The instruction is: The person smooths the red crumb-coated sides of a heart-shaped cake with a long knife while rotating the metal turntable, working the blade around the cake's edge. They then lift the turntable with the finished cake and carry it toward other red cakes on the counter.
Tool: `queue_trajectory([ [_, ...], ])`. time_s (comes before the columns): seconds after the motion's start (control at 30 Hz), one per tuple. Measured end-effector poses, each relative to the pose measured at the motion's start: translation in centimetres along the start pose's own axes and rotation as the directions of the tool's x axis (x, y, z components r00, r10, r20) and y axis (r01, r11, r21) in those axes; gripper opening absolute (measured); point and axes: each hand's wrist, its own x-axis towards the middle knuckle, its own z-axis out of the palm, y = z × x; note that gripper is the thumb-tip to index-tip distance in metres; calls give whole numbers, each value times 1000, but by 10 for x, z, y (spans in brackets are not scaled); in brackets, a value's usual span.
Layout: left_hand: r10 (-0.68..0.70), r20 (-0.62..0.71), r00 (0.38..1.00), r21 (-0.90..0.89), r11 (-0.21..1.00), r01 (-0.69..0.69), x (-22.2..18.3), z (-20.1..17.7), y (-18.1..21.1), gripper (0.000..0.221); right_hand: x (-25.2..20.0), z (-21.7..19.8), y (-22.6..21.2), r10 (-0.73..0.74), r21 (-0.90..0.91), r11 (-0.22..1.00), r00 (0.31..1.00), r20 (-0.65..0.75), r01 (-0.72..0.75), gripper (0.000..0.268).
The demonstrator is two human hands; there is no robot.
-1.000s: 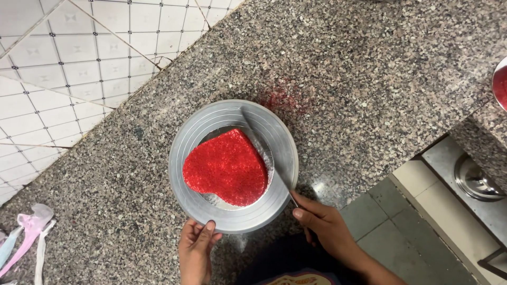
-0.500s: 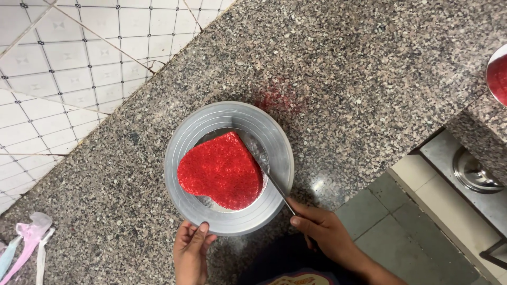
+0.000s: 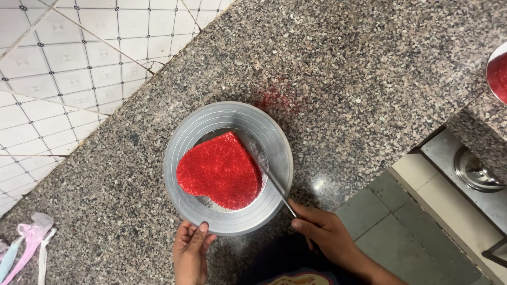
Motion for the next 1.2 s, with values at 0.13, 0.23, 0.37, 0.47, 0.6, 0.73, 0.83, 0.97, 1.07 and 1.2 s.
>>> queue_trajectory([
  [0.13, -18, -15, 1000, 16, 1000, 18, -1, 4, 4, 28, -2, -1, 7, -20, 13, 1000, 999, -38, 21, 53],
  [0.23, -23, -20, 1000, 19, 1000, 24, -2, 3, 3, 28, -5, 1, 2, -75, -34, 997, 997, 15, 75, 54],
  [0.37, -17, -9, 1000, 5, 1000, 17, -1, 0, 0, 27, -5, 2, 3, -49, 7, 999, 998, -39, 49, 53],
  [0.47, -5, 13, 1000, 12, 1000, 5, -1, 2, 2, 26, -5, 2, 4, -86, -47, 995, 996, -2, 86, 52],
  [0.6, -16, -4, 1000, 14, 1000, 16, -2, 1, 2, 27, -6, 2, 4, -87, -54, 995, 996, -16, 86, 51],
  [0.73, -20, 3, 1000, -1, 1000, 20, -1, 0, 1, 25, -6, 2, 2, -105, -60, 993, 994, -2, 105, 51],
  [0.83, -13, 7, 1000, 0, 1000, 13, 0, -2, -2, 25, -3, 1, 13, -117, -26, 993, 992, -39, 116, 52],
  [0.97, -8, 18, 1000, -2, 1000, 8, -2, 1, 2, 25, -2, 1, -1, -28, -20, 999, 997, -66, 27, 54],
  [1.07, -43, -26, 999, 52, 998, 45, -3, 5, 8, 26, 1, 1, 0, -1, -15, 1000, 999, -36, 0, 56],
  [1.2, -30, -1, 1000, 41, 999, 30, -4, 4, 7, 28, 2, 1, 6, 21, 26, 999, 1000, -6, -21, 57],
])
